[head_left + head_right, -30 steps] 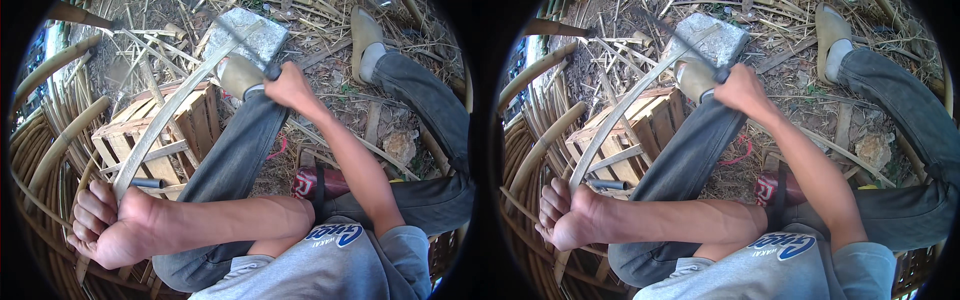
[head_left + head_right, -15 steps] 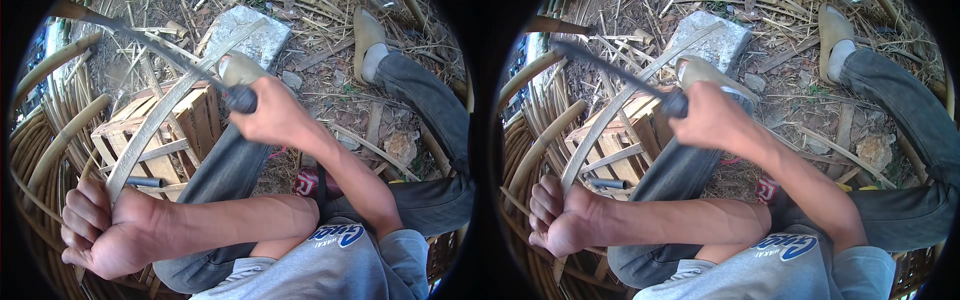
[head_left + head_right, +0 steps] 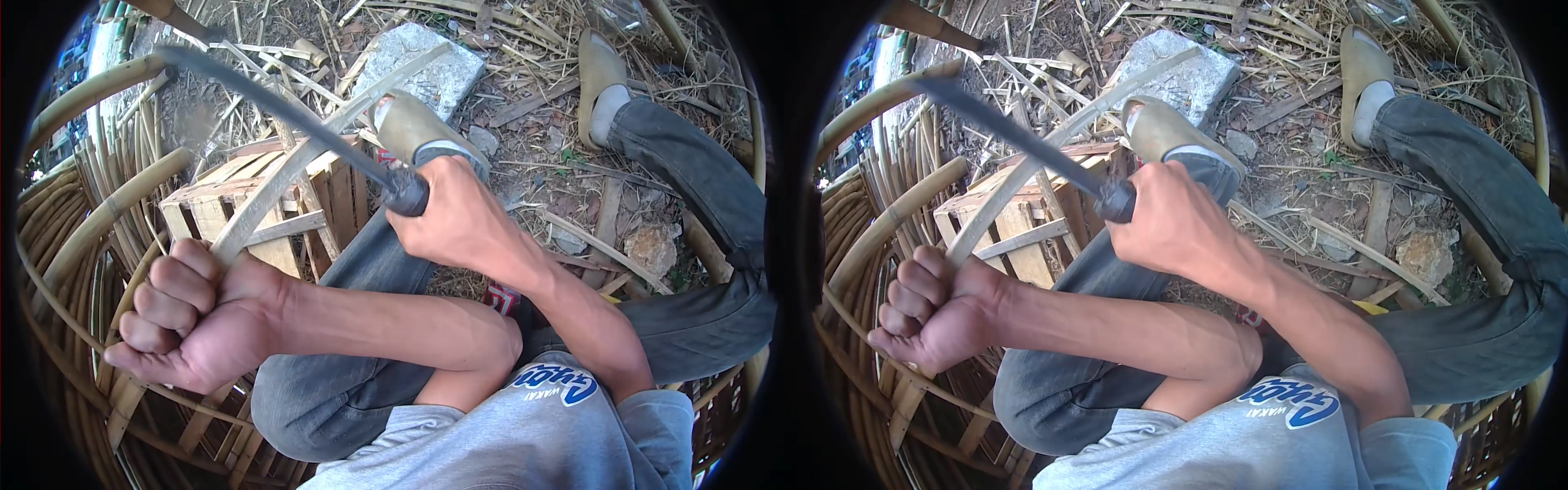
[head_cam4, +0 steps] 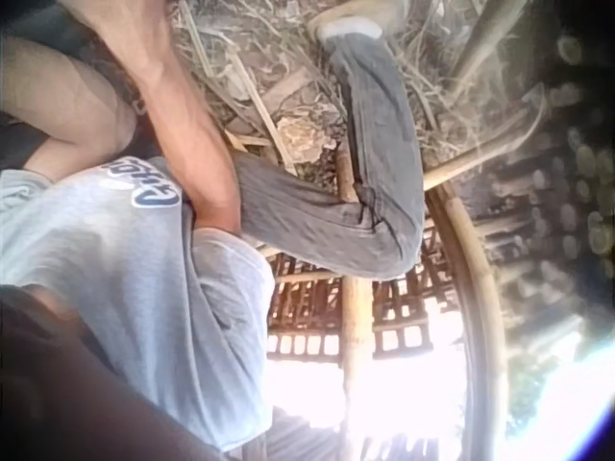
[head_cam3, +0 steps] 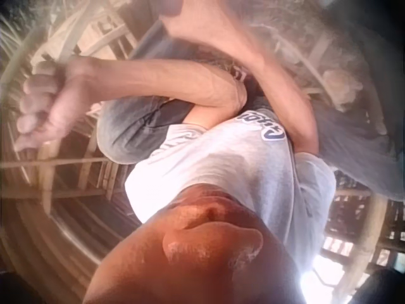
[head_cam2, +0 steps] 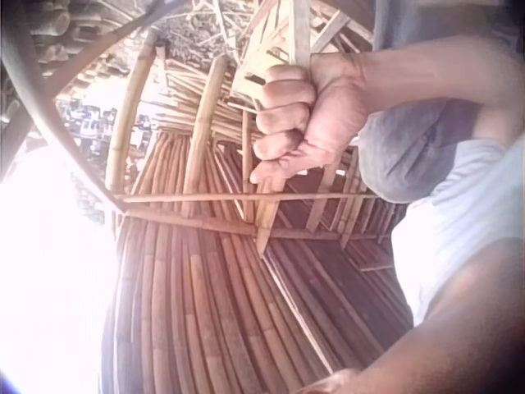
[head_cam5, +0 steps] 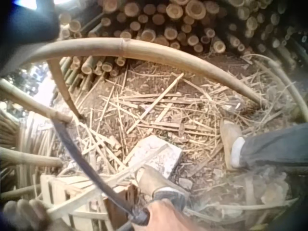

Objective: The person uses a machete to shave and refine narrow bamboo strips. They then assemble the strips into a frame by positioning them and hammering small nails to secure them.

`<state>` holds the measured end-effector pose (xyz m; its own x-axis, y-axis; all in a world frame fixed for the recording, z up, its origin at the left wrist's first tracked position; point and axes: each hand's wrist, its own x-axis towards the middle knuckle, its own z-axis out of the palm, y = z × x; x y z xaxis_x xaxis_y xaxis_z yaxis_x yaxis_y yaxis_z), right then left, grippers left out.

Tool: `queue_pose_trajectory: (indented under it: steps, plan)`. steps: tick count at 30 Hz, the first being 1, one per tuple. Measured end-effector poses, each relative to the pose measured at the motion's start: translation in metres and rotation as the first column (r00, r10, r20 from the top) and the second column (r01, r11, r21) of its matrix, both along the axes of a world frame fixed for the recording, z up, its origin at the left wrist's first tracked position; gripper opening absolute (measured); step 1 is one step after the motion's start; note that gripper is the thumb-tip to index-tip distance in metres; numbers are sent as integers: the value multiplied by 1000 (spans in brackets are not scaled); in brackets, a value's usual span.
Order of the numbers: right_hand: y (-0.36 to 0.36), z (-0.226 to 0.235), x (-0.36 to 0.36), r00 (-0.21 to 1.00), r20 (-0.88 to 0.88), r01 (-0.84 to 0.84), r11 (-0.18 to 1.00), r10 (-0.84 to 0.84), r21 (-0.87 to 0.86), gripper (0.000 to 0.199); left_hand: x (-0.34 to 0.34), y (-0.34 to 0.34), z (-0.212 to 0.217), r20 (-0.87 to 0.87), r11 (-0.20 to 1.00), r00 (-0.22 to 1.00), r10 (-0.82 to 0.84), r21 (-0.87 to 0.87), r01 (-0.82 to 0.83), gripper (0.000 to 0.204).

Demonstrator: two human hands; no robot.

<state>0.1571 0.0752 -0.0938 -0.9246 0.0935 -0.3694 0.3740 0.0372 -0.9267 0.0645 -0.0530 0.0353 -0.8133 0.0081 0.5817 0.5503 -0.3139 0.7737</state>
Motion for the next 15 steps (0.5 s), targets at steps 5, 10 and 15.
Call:
queue_pose_trajectory:
  steps: [5,10,15]
  plan:
    - [22,-30,-4,910,403,62,993,-98,101,28,1,28,10,26,979,984,174,-117,-170,45]
    - [37,-19,0,917,399,-7,1000,8,-3,31,2,58,12,-55,951,958,281,-119,-286,40]
    - [33,-14,7,960,279,29,999,-35,24,29,-18,94,5,-230,695,722,652,-197,-691,35]
